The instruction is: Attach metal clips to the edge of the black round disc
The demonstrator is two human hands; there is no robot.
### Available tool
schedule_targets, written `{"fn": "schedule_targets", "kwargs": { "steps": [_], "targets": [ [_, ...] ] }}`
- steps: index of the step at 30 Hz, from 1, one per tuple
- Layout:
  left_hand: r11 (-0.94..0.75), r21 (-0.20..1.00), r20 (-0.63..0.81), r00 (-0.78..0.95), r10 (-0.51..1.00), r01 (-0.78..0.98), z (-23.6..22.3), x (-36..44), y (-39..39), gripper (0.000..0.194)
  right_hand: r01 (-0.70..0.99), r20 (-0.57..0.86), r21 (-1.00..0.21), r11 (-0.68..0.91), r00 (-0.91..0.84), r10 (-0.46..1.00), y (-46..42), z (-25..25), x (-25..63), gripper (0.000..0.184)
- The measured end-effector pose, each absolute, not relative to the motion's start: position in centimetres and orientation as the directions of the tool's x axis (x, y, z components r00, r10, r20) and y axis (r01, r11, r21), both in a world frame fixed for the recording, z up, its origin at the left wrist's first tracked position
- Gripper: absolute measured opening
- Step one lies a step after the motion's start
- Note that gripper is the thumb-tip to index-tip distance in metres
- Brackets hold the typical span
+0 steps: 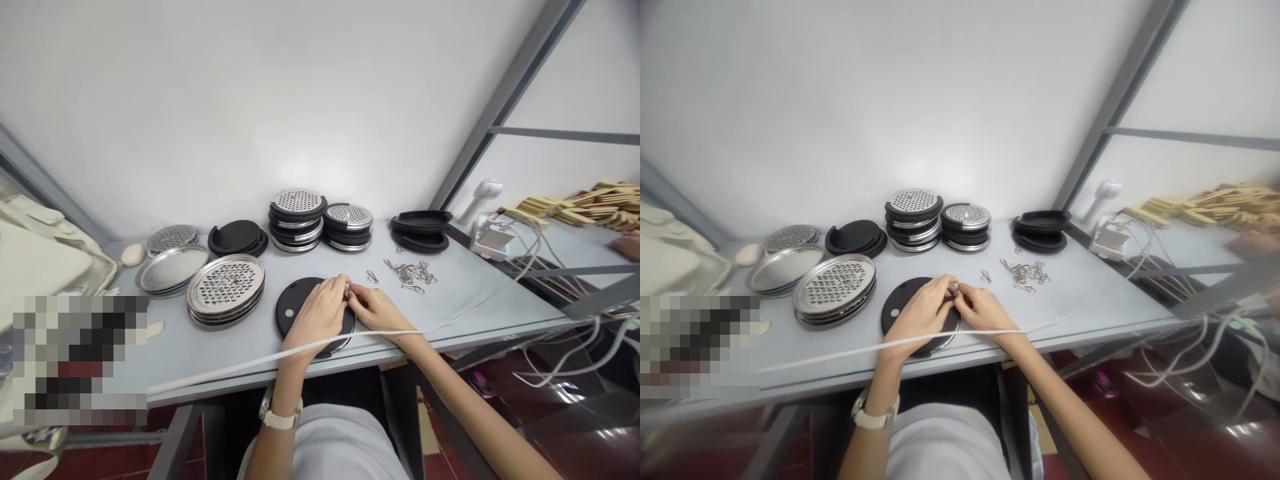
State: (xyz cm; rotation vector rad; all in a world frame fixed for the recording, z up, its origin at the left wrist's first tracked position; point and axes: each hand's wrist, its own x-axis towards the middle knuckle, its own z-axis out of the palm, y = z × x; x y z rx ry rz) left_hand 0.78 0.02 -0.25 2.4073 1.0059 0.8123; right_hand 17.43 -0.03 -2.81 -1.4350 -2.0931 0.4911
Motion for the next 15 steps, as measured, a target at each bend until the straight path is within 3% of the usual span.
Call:
{"fn": "schedule_targets", "kwargs": {
  "steps": [15],
  "targets": [
    [-0.659,0.556,0.359,0.569,0.740,0.507,-0.16,0.77,0.06,0.024,0.732,0.237,-0.577,0.363,-0.276,0.932,-0.09,-2.75,17.42,0.024]
  ]
}}
